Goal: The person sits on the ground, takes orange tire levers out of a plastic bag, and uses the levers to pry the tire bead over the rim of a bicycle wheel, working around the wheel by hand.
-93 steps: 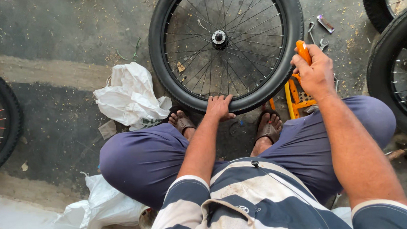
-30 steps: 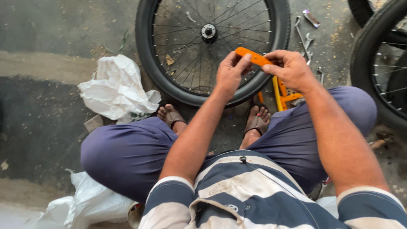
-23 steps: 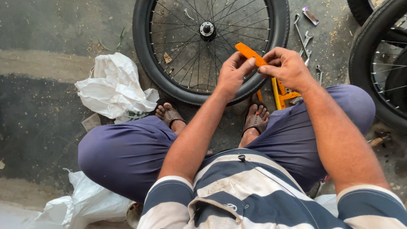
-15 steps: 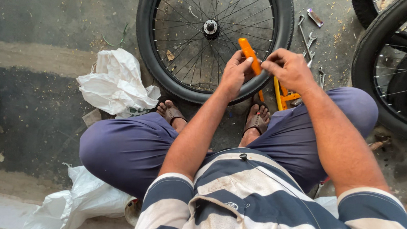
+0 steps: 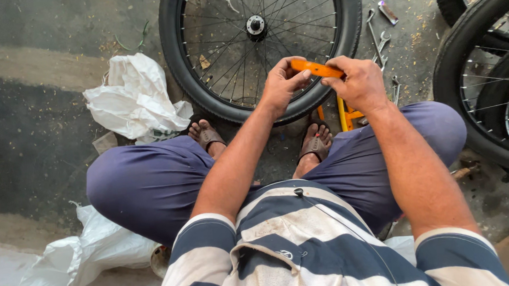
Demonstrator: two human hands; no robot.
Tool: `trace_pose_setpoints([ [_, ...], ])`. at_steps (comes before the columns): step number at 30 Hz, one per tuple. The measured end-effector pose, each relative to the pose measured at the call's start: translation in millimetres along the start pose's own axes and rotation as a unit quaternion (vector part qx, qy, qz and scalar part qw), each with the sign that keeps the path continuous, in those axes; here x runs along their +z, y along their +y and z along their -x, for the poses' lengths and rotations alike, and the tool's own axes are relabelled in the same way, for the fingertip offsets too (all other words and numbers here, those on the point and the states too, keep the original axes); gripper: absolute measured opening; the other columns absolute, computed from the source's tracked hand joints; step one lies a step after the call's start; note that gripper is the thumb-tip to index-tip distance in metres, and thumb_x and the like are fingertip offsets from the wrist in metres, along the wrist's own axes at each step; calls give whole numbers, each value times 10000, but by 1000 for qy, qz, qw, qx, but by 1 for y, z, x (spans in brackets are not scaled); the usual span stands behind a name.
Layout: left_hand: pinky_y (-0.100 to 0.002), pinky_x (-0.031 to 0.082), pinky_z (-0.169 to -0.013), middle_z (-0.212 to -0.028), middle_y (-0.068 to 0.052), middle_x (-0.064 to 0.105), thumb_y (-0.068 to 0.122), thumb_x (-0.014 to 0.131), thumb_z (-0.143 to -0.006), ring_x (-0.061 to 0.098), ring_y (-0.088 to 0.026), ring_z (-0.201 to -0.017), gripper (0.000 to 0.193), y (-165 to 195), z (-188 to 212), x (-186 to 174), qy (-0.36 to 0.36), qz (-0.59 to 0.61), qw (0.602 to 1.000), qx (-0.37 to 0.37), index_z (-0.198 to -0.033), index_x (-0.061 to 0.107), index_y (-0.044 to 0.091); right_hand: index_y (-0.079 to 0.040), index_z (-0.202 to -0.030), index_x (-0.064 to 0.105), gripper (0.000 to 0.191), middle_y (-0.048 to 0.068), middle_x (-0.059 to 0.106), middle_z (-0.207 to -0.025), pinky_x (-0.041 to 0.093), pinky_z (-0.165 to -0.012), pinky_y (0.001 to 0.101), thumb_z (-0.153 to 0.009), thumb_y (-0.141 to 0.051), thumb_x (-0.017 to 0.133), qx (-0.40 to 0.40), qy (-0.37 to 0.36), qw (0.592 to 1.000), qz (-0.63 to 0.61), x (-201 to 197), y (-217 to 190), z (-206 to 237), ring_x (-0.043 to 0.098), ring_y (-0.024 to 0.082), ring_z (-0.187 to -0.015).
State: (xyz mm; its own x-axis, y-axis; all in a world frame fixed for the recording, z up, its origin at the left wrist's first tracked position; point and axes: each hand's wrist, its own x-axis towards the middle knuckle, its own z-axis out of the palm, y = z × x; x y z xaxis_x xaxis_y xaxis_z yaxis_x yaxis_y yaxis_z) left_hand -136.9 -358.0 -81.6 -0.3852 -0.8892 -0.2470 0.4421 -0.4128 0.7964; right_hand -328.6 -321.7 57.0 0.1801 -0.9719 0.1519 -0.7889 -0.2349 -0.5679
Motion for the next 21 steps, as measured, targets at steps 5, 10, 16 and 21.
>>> trace_pose_setpoints([
  [5,-284,537,-846,-1098,-58,693,203,702,-995,655,-116,-954,414,-13,4,10,-5,45,998,-38,-1343,617,-7,-42,-1072,714,388,159,721,-805,560,-642,418,-843,-305,884,33,-55,998,27,10,-7,3,730,336,-748],
  [10,-286,544,-830,-1011,-54,679,206,638,-1039,642,-131,-920,334,-9,3,5,-49,-40,998,-20,-1309,642,8,-85,-1178,706,281,130,739,-1071,580,-852,398,-945,-216,792,-67,-15,993,100,13,-18,5,721,315,-1008],
  [16,-271,589,-737,-998,-49,767,196,721,-962,709,-106,-862,297,-18,10,5,-122,-72,984,-109,-1169,718,-16,-110,-1205,714,299,69,711,-1155,574,-900,420,-906,-120,715,-173,-54,957,227,27,-11,14,703,278,-1068],
  [21,-268,564,-617,-939,-81,772,241,695,-943,705,-120,-746,324,-25,-3,-37,-58,-180,972,-142,-1184,727,26,-130,-1101,742,175,88,680,-1019,554,-794,444,-938,-192,748,-25,-165,954,251,51,11,25,684,303,-943],
])
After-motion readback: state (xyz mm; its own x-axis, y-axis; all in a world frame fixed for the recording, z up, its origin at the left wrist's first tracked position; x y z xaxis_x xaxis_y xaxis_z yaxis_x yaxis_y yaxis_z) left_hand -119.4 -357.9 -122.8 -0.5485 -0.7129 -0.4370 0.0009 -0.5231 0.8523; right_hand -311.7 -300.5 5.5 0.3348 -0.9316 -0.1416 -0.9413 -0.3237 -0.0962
